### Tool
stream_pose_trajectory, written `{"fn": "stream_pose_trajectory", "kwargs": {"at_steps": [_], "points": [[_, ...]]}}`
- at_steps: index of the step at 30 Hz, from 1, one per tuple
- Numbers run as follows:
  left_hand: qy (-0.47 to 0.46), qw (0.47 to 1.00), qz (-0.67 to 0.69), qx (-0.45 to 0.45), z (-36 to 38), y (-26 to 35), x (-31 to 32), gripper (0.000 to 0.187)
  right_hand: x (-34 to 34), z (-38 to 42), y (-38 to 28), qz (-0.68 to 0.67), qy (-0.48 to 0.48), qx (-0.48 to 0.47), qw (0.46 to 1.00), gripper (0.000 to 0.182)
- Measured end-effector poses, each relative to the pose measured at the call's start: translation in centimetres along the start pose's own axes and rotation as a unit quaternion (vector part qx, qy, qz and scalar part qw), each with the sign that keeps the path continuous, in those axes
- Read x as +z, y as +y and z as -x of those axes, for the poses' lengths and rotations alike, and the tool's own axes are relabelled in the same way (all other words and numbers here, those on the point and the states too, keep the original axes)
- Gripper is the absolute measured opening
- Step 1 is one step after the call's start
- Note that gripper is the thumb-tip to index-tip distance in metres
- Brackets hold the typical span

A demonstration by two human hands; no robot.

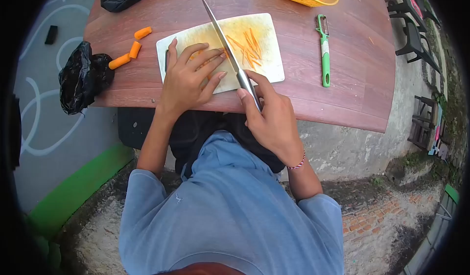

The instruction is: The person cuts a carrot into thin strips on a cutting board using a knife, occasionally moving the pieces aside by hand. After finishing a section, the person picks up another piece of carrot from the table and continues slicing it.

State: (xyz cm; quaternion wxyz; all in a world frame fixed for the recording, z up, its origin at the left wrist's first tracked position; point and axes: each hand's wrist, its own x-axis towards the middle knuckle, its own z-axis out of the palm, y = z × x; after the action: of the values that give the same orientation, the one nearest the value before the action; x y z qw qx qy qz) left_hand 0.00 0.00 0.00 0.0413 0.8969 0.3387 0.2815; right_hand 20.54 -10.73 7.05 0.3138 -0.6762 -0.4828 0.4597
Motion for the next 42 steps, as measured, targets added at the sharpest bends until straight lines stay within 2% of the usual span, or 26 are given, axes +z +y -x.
{"fn": "stream_pose_trajectory", "kwargs": {"at_steps": [3,5,14,15,17,23,27,29,35,42], "points": [[0.004,1.0,0.0,0.0,0.0,0.0,0.1,0.033,0.2,0.4,0.2,0.007,0.007,-0.006,1.0,0.04],[0.006,1.0,0.0,0.001,0.0,0.0,0.1,0.034,0.5,0.6,1.1,0.032,0.031,-0.058,0.997,0.039],[0.009,1.0,-0.004,0.009,0.1,0.0,0.1,0.033,1.1,1.6,0.3,0.093,0.044,-0.066,0.992,0.037],[0.009,1.0,-0.003,0.009,0.1,0.0,0.1,0.033,1.3,1.4,0.2,0.094,0.043,-0.065,0.993,0.037],[0.008,1.0,-0.006,0.011,0.1,0.0,0.1,0.033,1.6,0.7,-0.2,0.158,0.074,-0.136,0.975,0.035],[0.006,1.0,-0.005,0.008,0.1,0.1,0.0,0.033,2.4,-2.4,-0.7,0.144,0.078,-0.152,0.975,0.034],[0.014,1.0,-0.006,0.008,0.2,0.1,0.2,0.033,1.8,-2.2,-0.5,0.135,0.065,-0.118,0.982,0.034],[0.014,1.0,-0.007,0.009,0.2,0.0,0.3,0.034,1.3,-1.1,0.2,0.087,0.037,-0.064,0.993,0.034],[0.017,1.0,-0.008,0.008,0.3,0.1,0.4,0.034,0.1,1.3,1.4,0.052,0.025,-0.035,0.998,0.036],[0.014,1.0,-0.008,0.006,0.3,0.1,0.4,0.034,0.1,1.5,1.5,0.058,0.025,-0.047,0.997,0.035]]}}
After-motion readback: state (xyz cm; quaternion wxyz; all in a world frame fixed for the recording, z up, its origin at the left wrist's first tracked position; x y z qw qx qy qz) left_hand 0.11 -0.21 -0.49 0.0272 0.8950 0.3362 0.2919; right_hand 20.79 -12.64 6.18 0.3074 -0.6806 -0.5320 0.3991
